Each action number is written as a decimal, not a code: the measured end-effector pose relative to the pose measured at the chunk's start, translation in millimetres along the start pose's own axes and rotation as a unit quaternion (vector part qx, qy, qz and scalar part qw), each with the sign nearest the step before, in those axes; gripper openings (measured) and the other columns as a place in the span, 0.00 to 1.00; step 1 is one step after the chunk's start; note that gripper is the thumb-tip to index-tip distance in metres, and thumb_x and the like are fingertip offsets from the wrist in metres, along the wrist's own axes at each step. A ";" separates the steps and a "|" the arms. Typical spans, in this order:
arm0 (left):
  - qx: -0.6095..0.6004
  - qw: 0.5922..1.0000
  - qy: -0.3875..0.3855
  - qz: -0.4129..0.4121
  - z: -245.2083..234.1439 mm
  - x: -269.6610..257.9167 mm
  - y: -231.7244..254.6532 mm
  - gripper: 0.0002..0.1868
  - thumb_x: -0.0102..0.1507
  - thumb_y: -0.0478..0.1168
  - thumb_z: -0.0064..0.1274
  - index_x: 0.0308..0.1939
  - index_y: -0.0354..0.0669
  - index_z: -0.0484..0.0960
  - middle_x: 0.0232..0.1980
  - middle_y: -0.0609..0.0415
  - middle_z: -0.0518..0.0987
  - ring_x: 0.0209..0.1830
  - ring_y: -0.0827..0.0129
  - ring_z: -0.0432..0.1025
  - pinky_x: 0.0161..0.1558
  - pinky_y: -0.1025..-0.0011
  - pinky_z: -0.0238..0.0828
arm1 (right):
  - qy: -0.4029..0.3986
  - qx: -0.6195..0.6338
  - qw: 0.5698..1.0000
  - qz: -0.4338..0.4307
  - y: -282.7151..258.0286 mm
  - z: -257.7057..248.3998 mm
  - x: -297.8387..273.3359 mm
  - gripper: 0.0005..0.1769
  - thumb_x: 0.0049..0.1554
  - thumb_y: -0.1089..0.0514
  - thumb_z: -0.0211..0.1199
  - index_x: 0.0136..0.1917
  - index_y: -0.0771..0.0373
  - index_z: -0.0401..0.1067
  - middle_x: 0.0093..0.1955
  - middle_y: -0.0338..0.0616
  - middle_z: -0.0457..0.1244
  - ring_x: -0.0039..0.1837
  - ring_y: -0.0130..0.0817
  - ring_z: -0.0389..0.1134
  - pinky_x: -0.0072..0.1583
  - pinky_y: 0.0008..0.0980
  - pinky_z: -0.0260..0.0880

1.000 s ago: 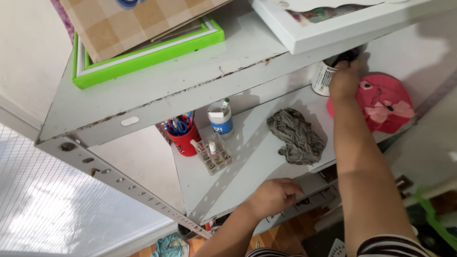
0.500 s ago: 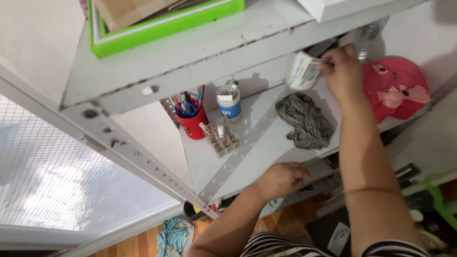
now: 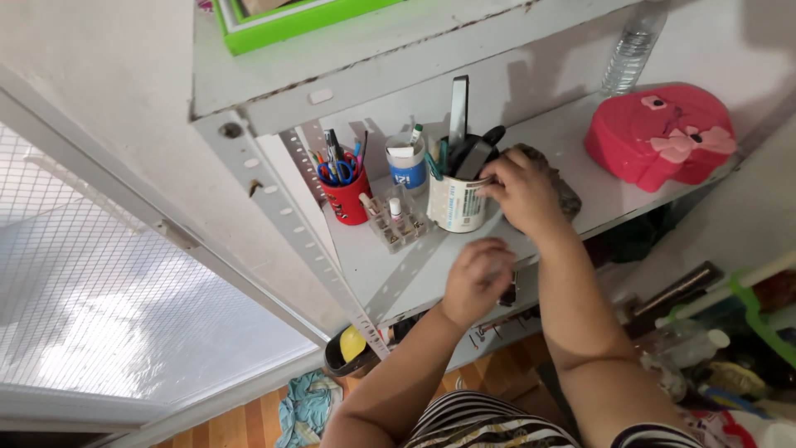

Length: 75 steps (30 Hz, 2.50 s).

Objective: Organizing and cleaning a shelf containing various personal care and household items.

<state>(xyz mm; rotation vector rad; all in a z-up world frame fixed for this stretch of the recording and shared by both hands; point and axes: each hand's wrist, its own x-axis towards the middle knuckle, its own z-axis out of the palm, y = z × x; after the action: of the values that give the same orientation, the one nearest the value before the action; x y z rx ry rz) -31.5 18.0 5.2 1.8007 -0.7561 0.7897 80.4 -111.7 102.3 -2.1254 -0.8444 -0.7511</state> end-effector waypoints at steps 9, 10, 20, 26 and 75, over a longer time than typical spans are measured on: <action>0.183 0.950 0.233 -0.096 -25.6 3.9 6.3 0.50 0.51 0.39 0.72 0.71 0.31 0.58 0.72 0.28 0.62 0.73 0.36 0.59 0.75 0.53 0.55 | -0.061 -0.023 0.998 0.009 -43.8 -20.6 -28.9 0.14 0.50 0.51 0.73 0.46 0.58 0.75 0.45 0.45 0.63 0.44 0.43 0.70 0.44 0.42 0.69; 0.182 0.951 0.232 -0.096 -29.5 6.5 5.6 0.50 0.51 0.39 0.72 0.71 0.31 0.58 0.72 0.28 0.62 0.73 0.36 0.59 0.75 0.53 0.55 | -0.061 -0.025 0.998 0.010 -46.9 -17.6 -29.4 0.14 0.50 0.51 0.73 0.46 0.58 0.75 0.45 0.45 0.63 0.44 0.43 0.70 0.44 0.42 0.69; 0.118 0.925 0.253 -0.258 -54.4 9.9 13.0 0.70 0.45 0.47 0.76 0.77 0.23 0.44 0.75 0.29 0.61 0.75 0.49 0.61 0.74 0.62 0.55 | -0.119 0.367 0.907 0.170 33.5 34.1 12.0 0.12 0.56 0.57 0.69 0.53 0.57 0.74 0.43 0.36 0.67 0.46 0.23 0.69 0.51 0.29 0.72; 0.028 0.908 0.289 -0.303 -49.7 -0.8 3.6 0.70 0.45 0.46 0.75 0.77 0.28 0.40 0.72 0.36 0.65 0.71 0.55 0.65 0.71 0.65 0.59 | -0.157 -0.012 0.973 0.169 149.8 160.9 35.8 0.21 0.49 0.45 0.74 0.51 0.59 0.79 0.49 0.48 0.71 0.53 0.45 0.71 0.55 0.42 0.71; 0.164 0.939 0.286 -0.098 25.8 41.7 -38.8 0.49 0.61 0.35 0.68 0.76 0.26 0.49 0.75 0.35 0.56 0.77 0.42 0.54 0.77 0.49 0.49 | -0.062 -0.237 0.952 0.183 197.0 58.3 -29.4 0.23 0.57 0.49 0.65 0.63 0.25 0.76 0.84 0.40 0.47 0.79 0.55 0.47 0.75 0.56 0.47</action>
<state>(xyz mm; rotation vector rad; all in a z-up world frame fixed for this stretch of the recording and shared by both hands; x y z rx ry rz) 28.3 0.2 9.9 1.7603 -0.0608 1.2800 224.1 -179.8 -31.1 -2.6785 -0.3213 -0.6733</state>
